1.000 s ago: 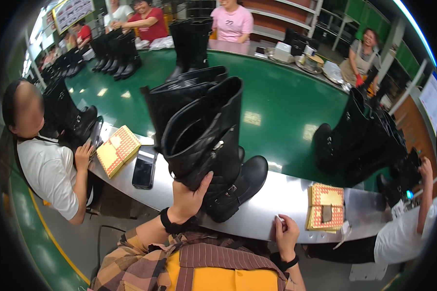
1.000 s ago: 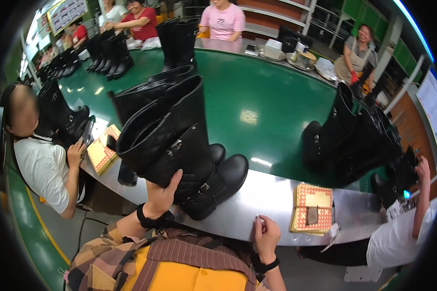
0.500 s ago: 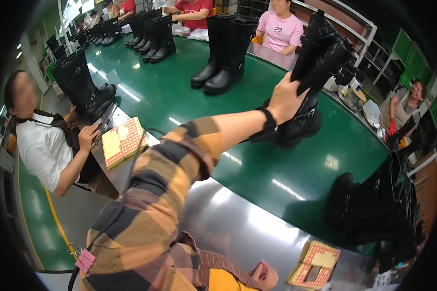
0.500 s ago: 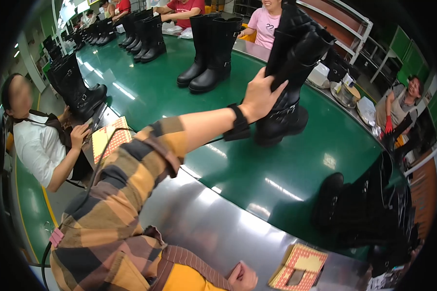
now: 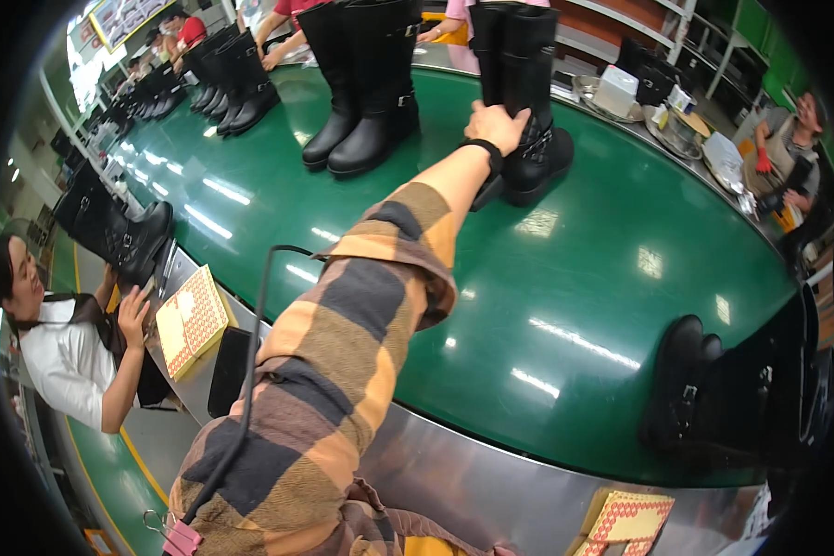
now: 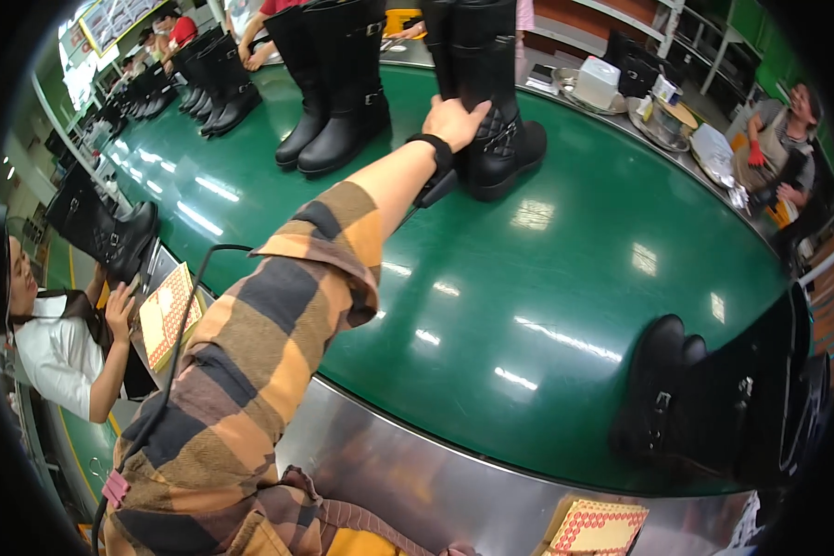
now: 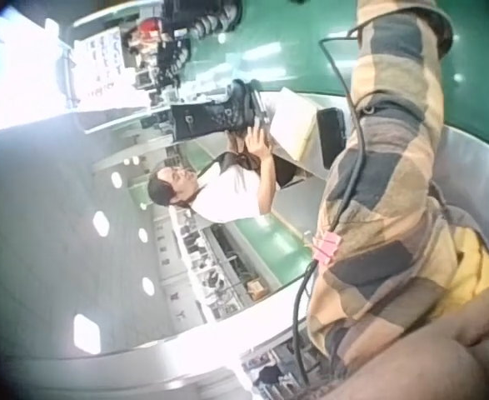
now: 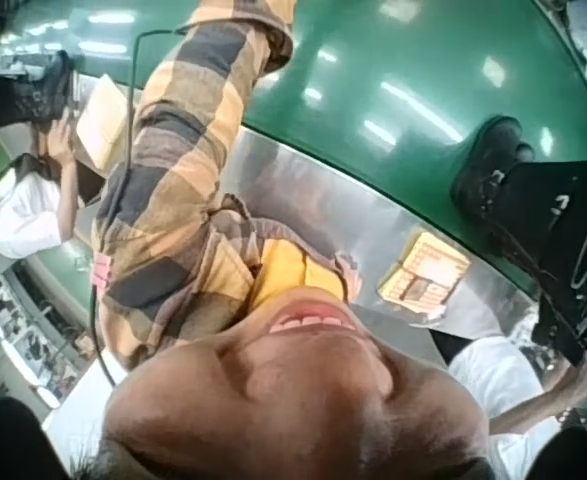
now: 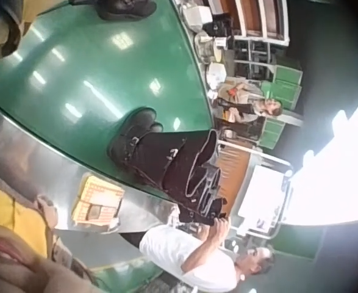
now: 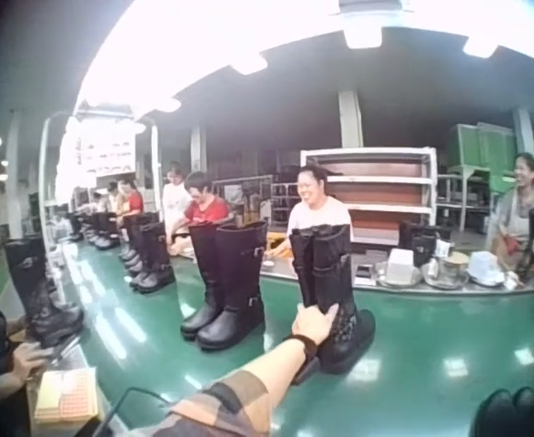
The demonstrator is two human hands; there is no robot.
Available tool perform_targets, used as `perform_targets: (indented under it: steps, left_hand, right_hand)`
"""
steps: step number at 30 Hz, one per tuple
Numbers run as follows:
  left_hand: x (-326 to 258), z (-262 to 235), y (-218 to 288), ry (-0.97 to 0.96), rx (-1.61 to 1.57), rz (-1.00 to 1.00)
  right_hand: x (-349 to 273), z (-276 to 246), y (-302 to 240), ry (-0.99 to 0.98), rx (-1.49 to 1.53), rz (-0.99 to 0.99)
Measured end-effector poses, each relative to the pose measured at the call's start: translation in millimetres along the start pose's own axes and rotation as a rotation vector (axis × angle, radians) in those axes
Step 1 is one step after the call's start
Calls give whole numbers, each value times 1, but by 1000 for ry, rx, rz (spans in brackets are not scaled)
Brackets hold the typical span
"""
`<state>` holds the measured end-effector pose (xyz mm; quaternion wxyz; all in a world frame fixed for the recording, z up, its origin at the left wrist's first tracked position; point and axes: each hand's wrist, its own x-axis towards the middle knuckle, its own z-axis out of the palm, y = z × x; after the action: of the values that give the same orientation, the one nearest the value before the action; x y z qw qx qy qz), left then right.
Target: Inspecting the quality of black boots, checking zippers and buckles, and placing them on a conveyor belt.
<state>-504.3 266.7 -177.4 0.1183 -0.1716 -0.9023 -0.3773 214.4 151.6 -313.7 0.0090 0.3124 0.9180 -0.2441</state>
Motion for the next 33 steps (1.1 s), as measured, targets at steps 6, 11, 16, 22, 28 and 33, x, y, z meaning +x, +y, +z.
perform_targets:
  steps: [6,11,16,22,28,33]
  left_hand:
    - [-43,-36,12,-161,-21,-101]
    - [-128,-84,20,-339,-181,67]
    - [-296,-136,16,-664,-278,206]
    - [-473,-206,-9,-1240,-685,-211]
    - [-519,-235,-49,-1162,-859,-402]
    - [-526,-238,-61,-1066,-975,-443]
  right_hand:
    - [-1,-25,-54,295,101,73]
    - [9,-45,-78,469,136,-137]
    - [4,-45,-83,528,139,-153]
    - [-3,-41,-83,594,152,-175]
    - [-10,-37,-82,650,98,-182]
    - [-12,-36,-82,666,103,-177]
